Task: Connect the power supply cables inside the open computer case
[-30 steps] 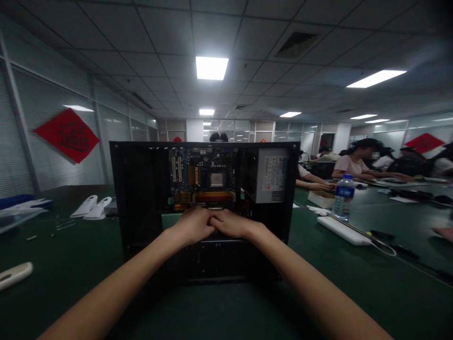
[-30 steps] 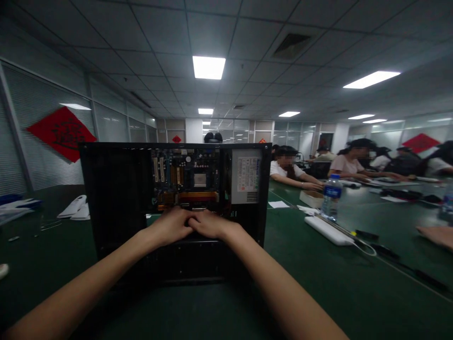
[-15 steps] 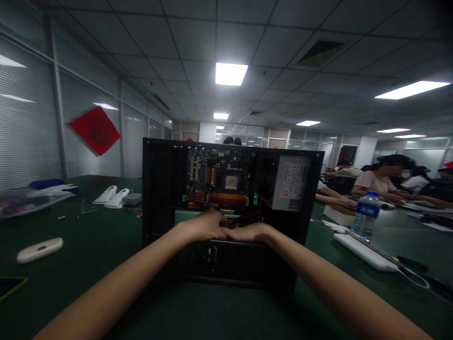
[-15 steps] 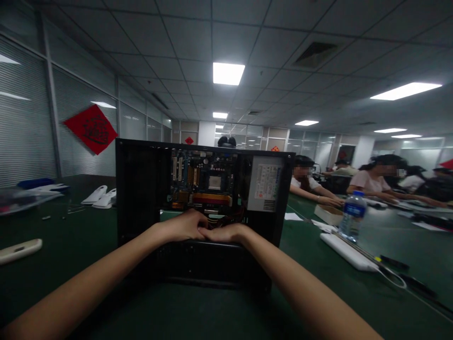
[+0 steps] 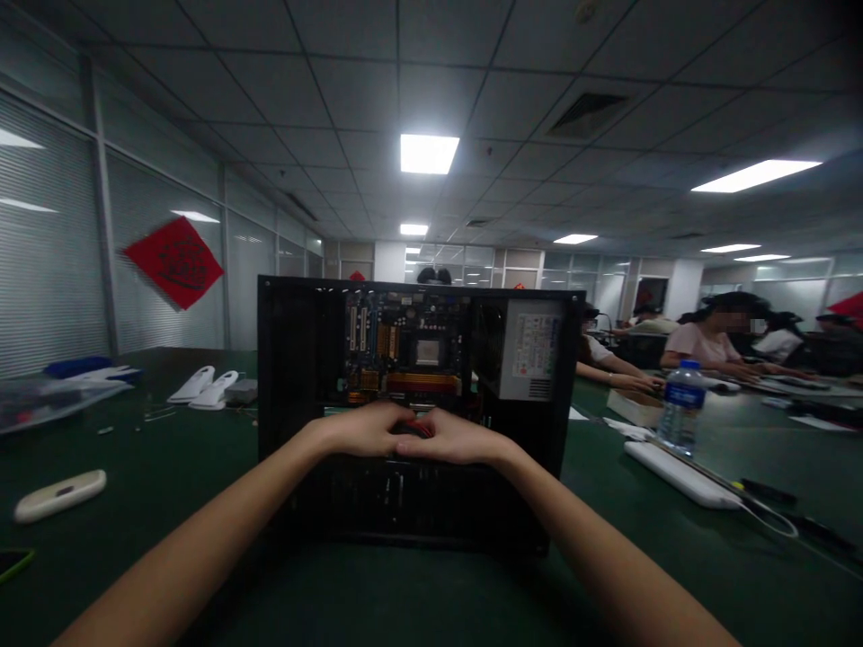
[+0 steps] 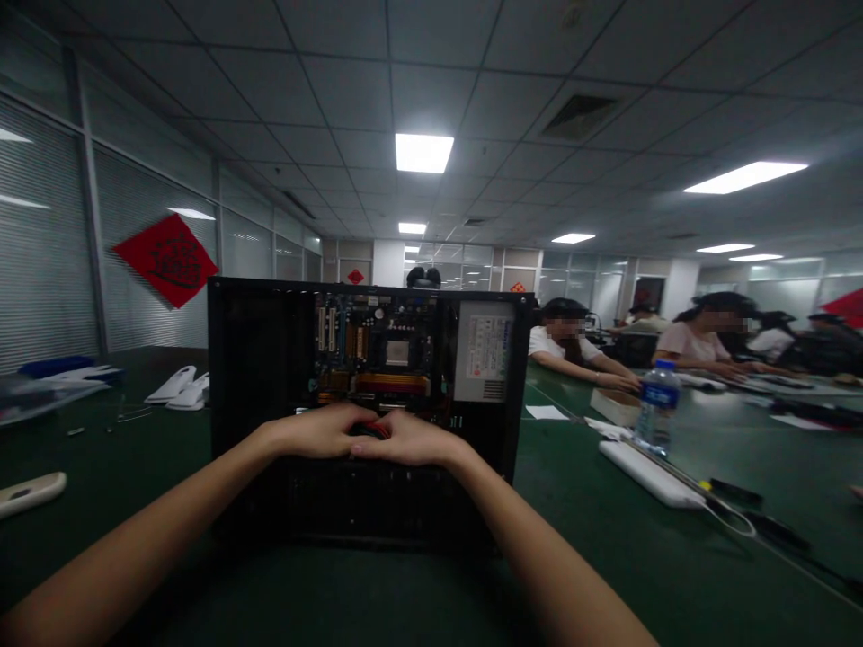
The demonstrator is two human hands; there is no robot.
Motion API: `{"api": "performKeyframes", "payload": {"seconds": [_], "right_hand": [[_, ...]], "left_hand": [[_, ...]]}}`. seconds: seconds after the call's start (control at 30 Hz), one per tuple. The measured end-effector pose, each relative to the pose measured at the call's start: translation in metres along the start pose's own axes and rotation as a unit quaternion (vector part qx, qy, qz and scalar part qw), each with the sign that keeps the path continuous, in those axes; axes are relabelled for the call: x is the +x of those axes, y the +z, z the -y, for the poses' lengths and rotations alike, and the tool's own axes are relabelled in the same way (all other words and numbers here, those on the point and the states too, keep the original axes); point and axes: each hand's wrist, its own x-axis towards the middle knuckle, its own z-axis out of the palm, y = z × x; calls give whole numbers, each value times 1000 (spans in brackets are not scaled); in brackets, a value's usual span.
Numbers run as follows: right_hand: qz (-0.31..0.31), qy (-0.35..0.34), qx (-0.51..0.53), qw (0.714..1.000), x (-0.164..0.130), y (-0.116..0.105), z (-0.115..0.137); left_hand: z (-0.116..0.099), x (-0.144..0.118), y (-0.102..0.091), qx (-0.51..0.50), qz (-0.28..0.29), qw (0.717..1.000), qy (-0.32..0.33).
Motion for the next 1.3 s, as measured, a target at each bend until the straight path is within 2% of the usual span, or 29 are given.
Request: {"api": "performKeyframes", "payload": {"seconds": [0.17,0.3,0.37,0.47,0.53,0.63,0.73,0.87,0.97,1.1,1.3], "right_hand": [[40,-1,5,999,-3,-6,2],[31,39,92,995,-5,-16,18],[-8,49,122,991,-1,-20,28],[-104,25,149,983,10,-26,42],[-143,4,169,975,16,-30,50],[-144,-25,177,973,16,-34,59],[-123,-36,158,979,3,-39,70],[-94,-32,77,992,-18,-45,86],[-71,-30,30,997,-26,-46,95],[-36,-30,39,998,-27,-42,101],[-22,-35,43,998,-23,-37,103]], "left_hand": [[-9,-7,-11,-25,17,999,-11],[-22,-15,-34,-21,-21,999,-21],[-30,-17,-50,-9,-32,999,-10],[-41,-17,-72,49,-38,998,-17],[-47,-15,-80,82,-75,994,-9],[-55,-17,-78,96,-140,985,40],[-61,-24,-70,105,-157,978,88],[-73,-36,-66,116,-164,977,71],[-85,-43,-66,118,-139,982,46],[-97,-51,-62,113,-89,989,18],[-97,-57,-61,117,-43,992,-16]]}}
